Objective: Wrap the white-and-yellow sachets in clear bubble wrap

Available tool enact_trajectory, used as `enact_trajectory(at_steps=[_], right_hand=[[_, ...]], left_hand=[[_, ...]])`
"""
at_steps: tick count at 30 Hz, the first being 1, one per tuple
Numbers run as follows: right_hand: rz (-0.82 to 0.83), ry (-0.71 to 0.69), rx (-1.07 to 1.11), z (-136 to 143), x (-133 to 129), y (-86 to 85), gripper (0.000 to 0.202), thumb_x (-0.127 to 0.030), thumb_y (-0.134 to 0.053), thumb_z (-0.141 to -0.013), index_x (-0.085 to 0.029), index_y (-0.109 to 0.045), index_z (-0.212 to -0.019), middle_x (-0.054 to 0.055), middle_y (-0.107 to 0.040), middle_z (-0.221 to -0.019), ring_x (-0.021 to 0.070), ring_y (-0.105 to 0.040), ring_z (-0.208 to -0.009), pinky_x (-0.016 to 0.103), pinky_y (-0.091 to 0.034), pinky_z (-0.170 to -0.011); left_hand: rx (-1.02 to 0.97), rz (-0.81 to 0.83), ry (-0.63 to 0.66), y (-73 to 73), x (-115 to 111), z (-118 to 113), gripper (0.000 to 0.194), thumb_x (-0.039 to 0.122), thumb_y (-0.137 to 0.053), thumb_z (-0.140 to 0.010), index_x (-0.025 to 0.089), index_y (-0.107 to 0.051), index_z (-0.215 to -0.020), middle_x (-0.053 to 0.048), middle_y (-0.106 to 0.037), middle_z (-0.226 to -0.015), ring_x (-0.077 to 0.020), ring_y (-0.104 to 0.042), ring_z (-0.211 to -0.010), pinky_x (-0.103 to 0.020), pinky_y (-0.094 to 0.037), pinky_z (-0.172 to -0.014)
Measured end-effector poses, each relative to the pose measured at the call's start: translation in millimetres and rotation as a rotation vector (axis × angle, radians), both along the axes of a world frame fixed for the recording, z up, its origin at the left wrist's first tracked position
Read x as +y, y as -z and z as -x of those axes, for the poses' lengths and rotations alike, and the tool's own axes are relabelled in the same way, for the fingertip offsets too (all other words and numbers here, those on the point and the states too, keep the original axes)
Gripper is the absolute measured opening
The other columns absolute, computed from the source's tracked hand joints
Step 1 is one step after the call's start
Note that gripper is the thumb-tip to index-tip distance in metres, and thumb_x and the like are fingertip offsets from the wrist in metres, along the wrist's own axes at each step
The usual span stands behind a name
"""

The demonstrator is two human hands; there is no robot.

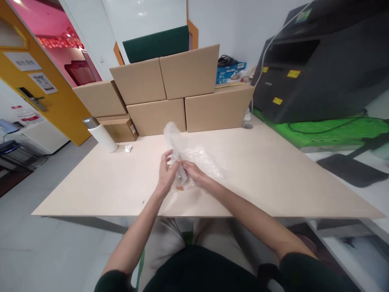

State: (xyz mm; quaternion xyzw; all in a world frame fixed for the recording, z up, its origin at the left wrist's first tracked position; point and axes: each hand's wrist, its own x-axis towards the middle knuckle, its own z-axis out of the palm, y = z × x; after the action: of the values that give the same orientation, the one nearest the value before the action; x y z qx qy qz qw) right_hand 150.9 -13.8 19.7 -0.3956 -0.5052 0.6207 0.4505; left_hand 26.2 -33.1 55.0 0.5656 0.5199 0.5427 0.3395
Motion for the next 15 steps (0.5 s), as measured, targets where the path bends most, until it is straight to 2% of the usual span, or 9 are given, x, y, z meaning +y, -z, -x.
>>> enact_trajectory(at_steps=[2,6,9,12,15], right_hand=[[0.052,0.032,0.062,-14,-3,0.2,0.043,-0.059,-0.063,-0.080,-0.018,-0.070,-0.092,0.005,-0.071,-0.079,0.0193,-0.062,-0.073,0.030,-0.048,-0.068],[-0.009,0.113,0.015,-47,-6,6.0,0.037,-0.049,-0.070,-0.073,-0.016,-0.072,-0.089,0.003,-0.071,-0.076,0.0197,-0.063,-0.073,0.031,-0.049,-0.070],[-0.060,0.143,-0.198,-75,-1,11.6,0.023,-0.034,-0.063,-0.075,-0.017,-0.073,-0.085,0.003,-0.071,-0.076,0.0207,-0.064,-0.077,0.033,-0.050,-0.077],[-0.126,0.334,-0.484,-101,9,12.5,0.020,-0.020,-0.056,-0.071,-0.020,-0.073,-0.080,0.003,-0.073,-0.087,0.0222,-0.064,-0.092,0.034,-0.047,-0.090],[-0.100,0.494,-0.571,-116,21,10.9,0.025,-0.016,-0.054,-0.068,-0.020,-0.072,-0.084,0.005,-0.073,-0.100,0.0223,-0.062,-0.103,0.034,-0.042,-0.098]], left_hand=[[0.174,-0.020,0.031,3.1,4,-20,0.047,0.039,-0.062,-0.083,0.023,-0.056,-0.128,-0.009,-0.058,-0.135,-0.0263,-0.049,-0.126,-0.043,-0.042,-0.104],[0.513,-0.057,0.125,14.0,9,-52,0.042,0.041,-0.046,-0.095,0.022,-0.062,-0.129,-0.009,-0.055,-0.143,-0.0273,-0.041,-0.137,-0.047,-0.028,-0.115],[0.711,0.017,0.141,25.7,8,-65,0.045,0.043,-0.038,-0.099,0.028,-0.059,-0.136,-0.005,-0.047,-0.151,-0.0329,-0.033,-0.142,-0.054,-0.026,-0.114],[0.850,0.046,0.169,37.6,6,-70,0.048,0.046,-0.035,-0.099,0.029,-0.058,-0.138,-0.005,-0.045,-0.153,-0.0361,-0.029,-0.144,-0.056,-0.025,-0.113],[0.898,0.034,0.179,47.1,7,-70,0.048,0.043,-0.034,-0.100,0.027,-0.058,-0.138,-0.007,-0.044,-0.154,-0.0359,-0.028,-0.145,-0.055,-0.025,-0.114]])
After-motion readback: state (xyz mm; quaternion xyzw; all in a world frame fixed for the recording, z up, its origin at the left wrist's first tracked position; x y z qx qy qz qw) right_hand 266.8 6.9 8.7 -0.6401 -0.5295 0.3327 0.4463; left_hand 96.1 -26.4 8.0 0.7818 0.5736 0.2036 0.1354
